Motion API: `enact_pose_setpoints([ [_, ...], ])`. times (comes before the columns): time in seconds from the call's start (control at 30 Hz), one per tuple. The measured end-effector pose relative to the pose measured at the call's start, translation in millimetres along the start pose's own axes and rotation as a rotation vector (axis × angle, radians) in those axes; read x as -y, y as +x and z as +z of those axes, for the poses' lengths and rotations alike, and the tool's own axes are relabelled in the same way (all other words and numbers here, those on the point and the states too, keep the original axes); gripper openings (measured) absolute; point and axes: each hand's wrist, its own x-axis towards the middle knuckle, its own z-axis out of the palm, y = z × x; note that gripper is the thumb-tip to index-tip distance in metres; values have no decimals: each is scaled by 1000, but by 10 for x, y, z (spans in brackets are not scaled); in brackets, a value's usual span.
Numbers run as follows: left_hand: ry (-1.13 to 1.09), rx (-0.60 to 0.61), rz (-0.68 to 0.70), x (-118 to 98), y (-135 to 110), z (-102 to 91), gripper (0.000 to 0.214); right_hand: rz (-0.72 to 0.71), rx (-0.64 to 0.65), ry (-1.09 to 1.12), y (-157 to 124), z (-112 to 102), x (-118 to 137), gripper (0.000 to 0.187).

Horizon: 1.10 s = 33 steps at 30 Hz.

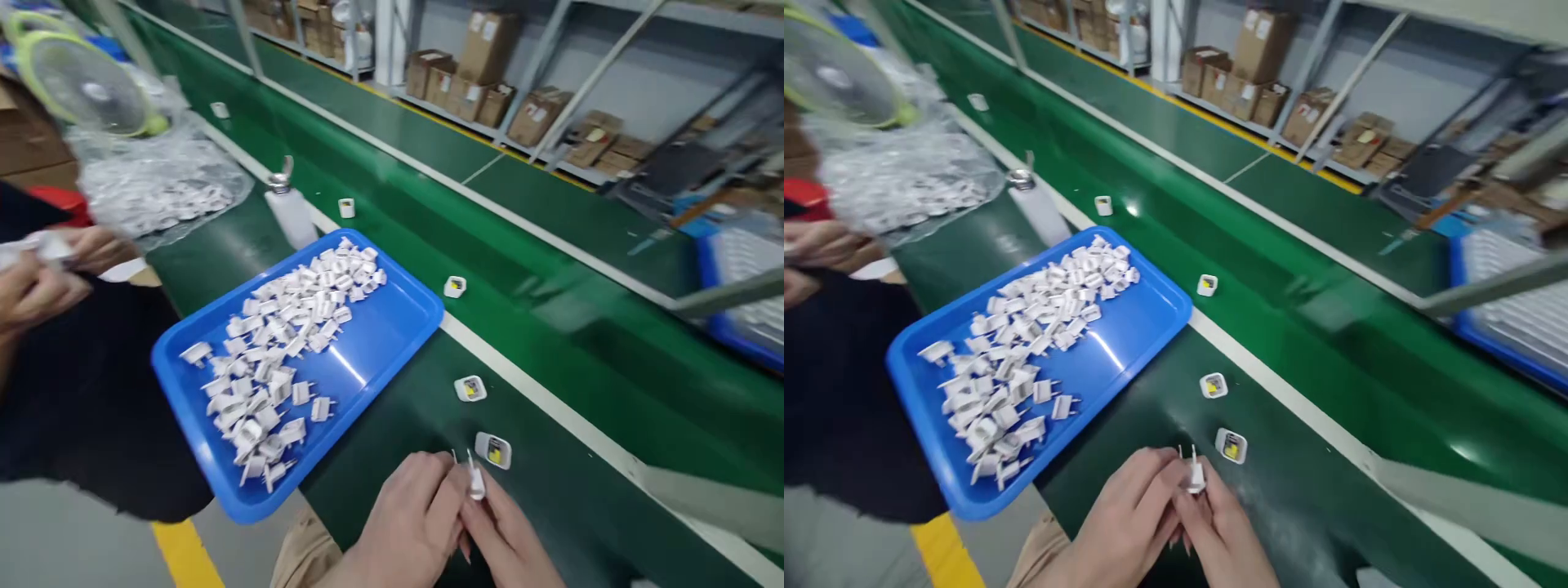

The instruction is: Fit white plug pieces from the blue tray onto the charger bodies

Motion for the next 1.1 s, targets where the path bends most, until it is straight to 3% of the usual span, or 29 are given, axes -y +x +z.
enact_pose_setpoints([
  [0.07,-84,82,75,-72,82,142,27,216,34,284,-134,-27,-97,25],
  [0.13,-138,179,151,-81,215,239,27,336,-33,477,-266,-105,-194,30],
  [0.2,-137,233,247,-64,345,300,26,367,-147,507,-366,-203,-266,32],
  [0.3,-151,286,331,-6,470,355,29,369,-234,377,-418,-351,-336,33],
  [0.47,-135,445,88,156,519,542,47,354,-447,288,-338,-495,-474,34],
  [0.57,-123,549,32,179,493,745,40,258,-518,260,-276,-460,-567,23],
  [0.67,-98,518,-37,120,442,925,27,165,-515,44,-236,-381,-642,14],
  [0.83,-14,417,-79,82,368,1070,25,74,-385,-239,-208,-328,-704,7],
  [1.1,-172,438,-69,228,367,1067,13,62,-440,-198,-185,-330,-723,5],
])
